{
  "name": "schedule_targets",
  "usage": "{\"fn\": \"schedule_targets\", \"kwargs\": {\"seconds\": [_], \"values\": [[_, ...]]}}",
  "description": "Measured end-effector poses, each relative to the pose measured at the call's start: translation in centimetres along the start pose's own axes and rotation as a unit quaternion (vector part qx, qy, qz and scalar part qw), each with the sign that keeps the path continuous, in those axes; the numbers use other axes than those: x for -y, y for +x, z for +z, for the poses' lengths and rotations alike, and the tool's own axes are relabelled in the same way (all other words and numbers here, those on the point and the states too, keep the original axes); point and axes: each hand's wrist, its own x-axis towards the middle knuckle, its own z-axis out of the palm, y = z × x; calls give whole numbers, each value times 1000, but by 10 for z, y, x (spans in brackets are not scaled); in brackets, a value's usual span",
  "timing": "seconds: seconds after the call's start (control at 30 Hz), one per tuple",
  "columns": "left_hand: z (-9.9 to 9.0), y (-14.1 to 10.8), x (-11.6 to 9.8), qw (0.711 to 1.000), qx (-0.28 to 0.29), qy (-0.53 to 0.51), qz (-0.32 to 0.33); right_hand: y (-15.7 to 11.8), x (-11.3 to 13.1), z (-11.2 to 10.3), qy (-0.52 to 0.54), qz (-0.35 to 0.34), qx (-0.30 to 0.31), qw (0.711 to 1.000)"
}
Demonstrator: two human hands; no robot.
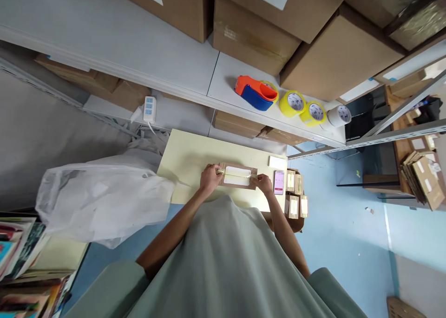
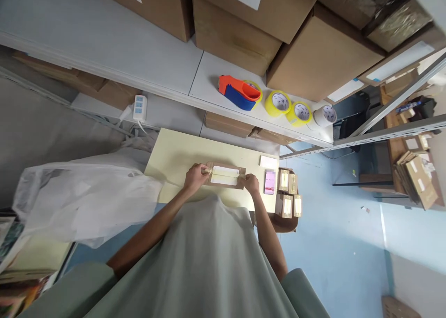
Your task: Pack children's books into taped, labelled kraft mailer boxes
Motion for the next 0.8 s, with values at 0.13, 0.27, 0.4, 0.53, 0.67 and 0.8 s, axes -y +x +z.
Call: {"fn": "schedule_targets", "kwargs": {"seconds": [0.13,0.27,0.4,0.53,0.67,0.8], "values": [[-3,1,0,1000,4,9,8,-10,11,-4,-19,-6,4,1000],[-5,0,1,1000,4,15,24,-24,32,-9,-53,-7,-9,999],[-25,6,-17,993,-27,-6,119,-35,74,-44,-63,-124,-124,983],[-71,19,-57,963,-78,-87,243,-37,139,-116,-32,-330,-312,890],[-121,28,-98,931,-145,-151,298,-15,206,-174,-86,-376,-349,854],[-150,21,-110,906,-176,-204,326,21,249,-191,-154,-313,-305,886]]}}
